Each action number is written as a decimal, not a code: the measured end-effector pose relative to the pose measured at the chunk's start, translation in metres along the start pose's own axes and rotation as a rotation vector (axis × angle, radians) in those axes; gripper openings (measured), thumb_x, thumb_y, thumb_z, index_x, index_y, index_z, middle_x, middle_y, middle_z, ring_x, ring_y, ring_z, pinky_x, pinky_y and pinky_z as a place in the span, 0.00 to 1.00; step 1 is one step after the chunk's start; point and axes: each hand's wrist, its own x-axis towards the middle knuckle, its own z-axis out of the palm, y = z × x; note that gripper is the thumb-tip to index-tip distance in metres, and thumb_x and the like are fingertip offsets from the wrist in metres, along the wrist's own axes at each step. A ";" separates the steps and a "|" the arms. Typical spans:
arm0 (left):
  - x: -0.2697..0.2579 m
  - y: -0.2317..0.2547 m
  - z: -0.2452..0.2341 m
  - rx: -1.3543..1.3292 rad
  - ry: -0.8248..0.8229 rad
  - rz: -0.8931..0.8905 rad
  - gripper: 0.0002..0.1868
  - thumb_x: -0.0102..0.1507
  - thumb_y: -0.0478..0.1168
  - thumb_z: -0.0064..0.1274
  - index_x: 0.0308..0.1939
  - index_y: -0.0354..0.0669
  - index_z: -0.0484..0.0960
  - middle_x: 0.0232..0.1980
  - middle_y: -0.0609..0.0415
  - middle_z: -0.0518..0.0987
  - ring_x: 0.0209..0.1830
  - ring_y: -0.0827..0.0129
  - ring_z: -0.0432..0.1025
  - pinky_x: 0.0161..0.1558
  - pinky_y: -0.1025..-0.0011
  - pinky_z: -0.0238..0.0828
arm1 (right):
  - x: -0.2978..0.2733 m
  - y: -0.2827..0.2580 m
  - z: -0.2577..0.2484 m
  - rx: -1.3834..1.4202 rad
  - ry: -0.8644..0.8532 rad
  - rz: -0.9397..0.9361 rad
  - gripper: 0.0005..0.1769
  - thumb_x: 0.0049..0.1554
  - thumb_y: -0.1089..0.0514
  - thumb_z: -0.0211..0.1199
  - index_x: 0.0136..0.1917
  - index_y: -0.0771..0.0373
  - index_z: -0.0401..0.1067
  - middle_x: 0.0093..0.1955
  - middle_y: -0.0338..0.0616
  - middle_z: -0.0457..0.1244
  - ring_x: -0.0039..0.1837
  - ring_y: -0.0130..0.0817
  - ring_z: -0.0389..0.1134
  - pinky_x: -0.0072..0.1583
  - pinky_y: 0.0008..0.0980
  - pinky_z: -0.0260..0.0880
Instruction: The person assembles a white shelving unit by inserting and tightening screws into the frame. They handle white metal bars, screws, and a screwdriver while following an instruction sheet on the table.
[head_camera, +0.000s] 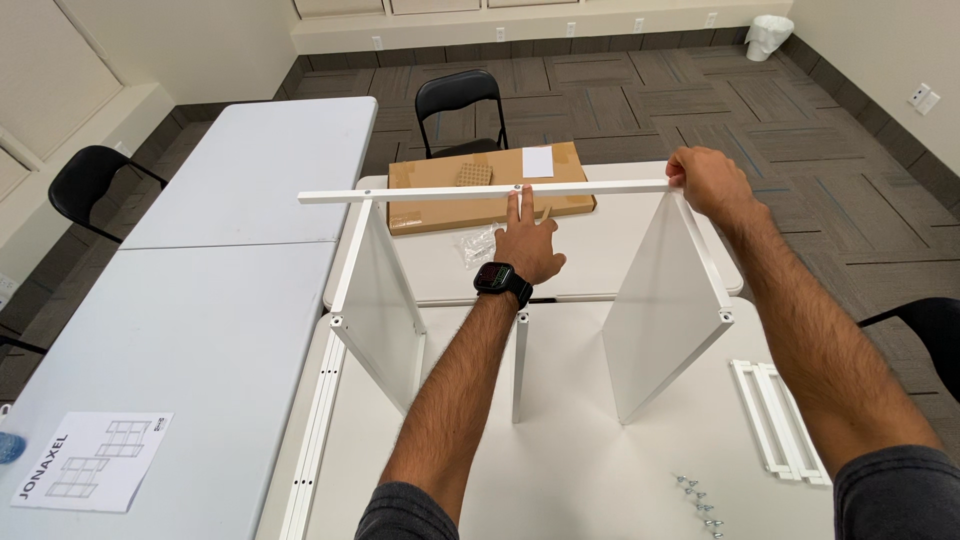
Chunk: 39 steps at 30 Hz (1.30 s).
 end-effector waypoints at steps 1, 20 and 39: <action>0.000 0.000 0.000 0.003 0.002 0.001 0.32 0.64 0.56 0.66 0.71 0.57 0.82 0.92 0.39 0.39 0.92 0.40 0.34 0.73 0.39 0.67 | -0.002 -0.002 0.000 0.010 0.012 -0.012 0.04 0.71 0.58 0.65 0.58 0.54 0.80 0.57 0.49 0.71 0.65 0.55 0.76 0.61 0.62 0.77; 0.004 0.000 0.000 -0.016 0.010 -0.001 0.32 0.63 0.56 0.66 0.71 0.57 0.82 0.92 0.38 0.39 0.92 0.39 0.34 0.73 0.38 0.67 | 0.015 0.063 0.045 0.364 0.338 -0.062 0.08 0.78 0.52 0.67 0.60 0.58 0.78 0.51 0.51 0.72 0.62 0.56 0.75 0.61 0.56 0.74; 0.005 -0.009 0.006 -0.154 0.062 0.060 0.30 0.65 0.57 0.60 0.70 0.56 0.80 0.92 0.38 0.39 0.91 0.37 0.33 0.76 0.26 0.48 | -0.243 0.071 0.077 1.312 0.145 0.419 0.11 0.74 0.60 0.57 0.66 0.59 0.77 0.50 0.34 0.64 0.33 0.18 0.44 0.33 0.22 0.43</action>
